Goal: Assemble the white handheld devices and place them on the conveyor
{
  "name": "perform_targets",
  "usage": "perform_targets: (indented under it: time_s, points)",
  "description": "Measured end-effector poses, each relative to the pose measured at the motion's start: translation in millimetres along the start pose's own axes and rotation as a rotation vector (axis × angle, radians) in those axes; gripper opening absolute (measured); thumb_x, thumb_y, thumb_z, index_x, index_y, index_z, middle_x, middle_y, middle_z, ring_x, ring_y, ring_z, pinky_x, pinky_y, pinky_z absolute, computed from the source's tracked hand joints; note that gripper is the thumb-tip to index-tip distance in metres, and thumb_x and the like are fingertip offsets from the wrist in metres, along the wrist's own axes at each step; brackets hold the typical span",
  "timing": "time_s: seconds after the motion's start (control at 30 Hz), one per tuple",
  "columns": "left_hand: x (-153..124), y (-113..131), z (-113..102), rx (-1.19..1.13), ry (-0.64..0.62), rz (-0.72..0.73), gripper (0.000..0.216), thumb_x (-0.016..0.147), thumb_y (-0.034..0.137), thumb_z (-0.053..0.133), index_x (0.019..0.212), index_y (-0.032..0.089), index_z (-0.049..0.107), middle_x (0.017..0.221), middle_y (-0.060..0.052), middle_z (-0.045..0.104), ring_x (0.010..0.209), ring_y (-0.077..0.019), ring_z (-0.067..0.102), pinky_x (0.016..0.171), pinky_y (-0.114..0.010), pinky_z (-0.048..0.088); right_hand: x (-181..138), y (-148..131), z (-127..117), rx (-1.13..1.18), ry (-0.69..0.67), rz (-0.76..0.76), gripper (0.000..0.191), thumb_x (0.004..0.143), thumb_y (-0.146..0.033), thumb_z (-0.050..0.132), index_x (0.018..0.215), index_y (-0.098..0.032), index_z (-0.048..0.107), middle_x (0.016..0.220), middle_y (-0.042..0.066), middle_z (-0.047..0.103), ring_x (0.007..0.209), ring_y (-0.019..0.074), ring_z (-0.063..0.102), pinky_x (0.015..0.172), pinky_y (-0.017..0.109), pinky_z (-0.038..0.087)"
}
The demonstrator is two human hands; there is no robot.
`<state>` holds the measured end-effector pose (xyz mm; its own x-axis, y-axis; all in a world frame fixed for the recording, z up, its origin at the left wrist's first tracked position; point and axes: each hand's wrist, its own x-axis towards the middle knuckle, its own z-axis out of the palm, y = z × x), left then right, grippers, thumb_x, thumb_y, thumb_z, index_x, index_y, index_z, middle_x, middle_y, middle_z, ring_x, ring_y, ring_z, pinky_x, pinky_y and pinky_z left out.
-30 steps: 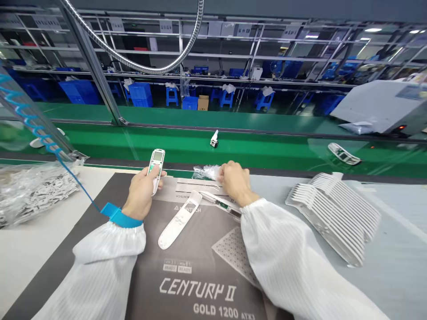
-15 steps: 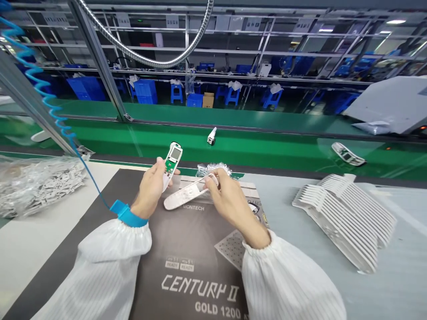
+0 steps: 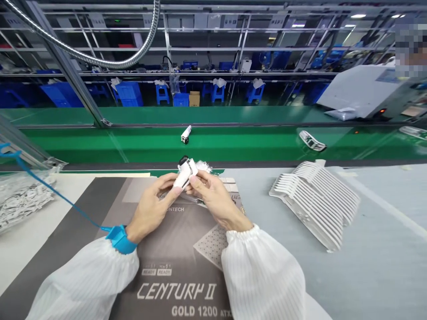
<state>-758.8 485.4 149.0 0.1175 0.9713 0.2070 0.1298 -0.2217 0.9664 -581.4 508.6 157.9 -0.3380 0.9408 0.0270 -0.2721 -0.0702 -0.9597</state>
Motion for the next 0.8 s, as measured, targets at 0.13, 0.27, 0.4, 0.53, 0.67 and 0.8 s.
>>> perform_targets:
  time_s: [0.13, 0.27, 0.4, 0.53, 0.67, 0.8]
  points:
    - [-0.1, -0.9, 3.6, -0.097, -0.017, -0.054, 0.038, 0.091, 0.039, 0.066, 0.124, 0.022, 0.059, 0.123, -0.007, 0.07, 0.112, -0.0213, 0.067, 0.1, -0.035, 0.052, -1.4, 0.7, 6.5, -0.056, -0.012, -0.085, 0.039, 0.093, -0.046, 0.064, 0.125, -0.025, 0.066, 0.118, 0.006, 0.067, 0.095, 0.0169, 0.063, 0.091, 0.034, 0.051]
    - [-2.5, 2.8, 6.0, -0.027, -0.011, -0.001, 0.04, 0.094, 0.04, 0.061, 0.131, 0.025, 0.057, 0.131, -0.006, 0.066, 0.117, -0.0214, 0.064, 0.103, -0.036, 0.05, -1.4, 1.4, 13.9, -0.033, 0.047, -0.128, 0.039, 0.09, -0.047, 0.068, 0.122, -0.025, 0.067, 0.125, 0.005, 0.066, 0.11, 0.0204, 0.061, 0.103, 0.037, 0.046]
    - [-10.8, 10.0, 15.1, 0.216, -0.044, 0.097, 0.043, 0.102, 0.04, 0.042, 0.142, 0.028, 0.05, 0.143, -0.007, 0.057, 0.131, -0.0235, 0.054, 0.113, -0.04, 0.041, 1.5, -1.2, 23.7, 0.234, 0.21, -0.05, 0.044, 0.088, -0.063, 0.061, 0.103, -0.022, 0.067, 0.108, 0.006, 0.071, 0.106, 0.0231, 0.064, 0.096, 0.038, 0.052]
    - [-20.1, 14.7, 26.6, 0.61, -0.223, 0.092, 0.055, 0.094, 0.053, 0.051, 0.14, 0.022, 0.051, 0.119, -0.016, 0.069, 0.104, -0.0336, 0.068, 0.091, -0.047, 0.053, -0.4, -6.0, 25.8, 0.408, 0.319, 0.055, 0.046, 0.086, -0.069, 0.054, 0.074, -0.025, 0.056, 0.053, -0.002, 0.049, 0.061, 0.02, 0.059, 0.076, 0.039, 0.056]
    - [-18.3, 14.7, 22.4, 0.804, -0.262, 0.064, 0.052, 0.094, 0.06, 0.046, 0.119, 0.019, 0.063, 0.097, -0.017, 0.073, 0.083, -0.0331, 0.071, 0.074, -0.042, 0.053, -4.5, -10.1, 21.2, 0.401, 0.264, 0.069, 0.048, 0.085, -0.068, 0.053, 0.064, -0.026, 0.044, 0.045, -0.007, 0.028, 0.044, 0.0158, 0.04, 0.067, 0.039, 0.053]
    - [-10.5, 12.8, 4.5, 0.788, -0.118, 0.001, 0.051, 0.095, 0.062, 0.044, 0.115, 0.02, 0.064, 0.096, -0.015, 0.074, 0.087, -0.034, 0.07, 0.078, -0.044, 0.051, -6.0, -10.1, 23.1, 0.366, 0.051, 0.089, 0.042, 0.091, -0.065, 0.051, 0.092, -0.024, 0.06, 0.08, 0.001, 0.062, 0.081, 0.0212, 0.064, 0.084, 0.04, 0.054]
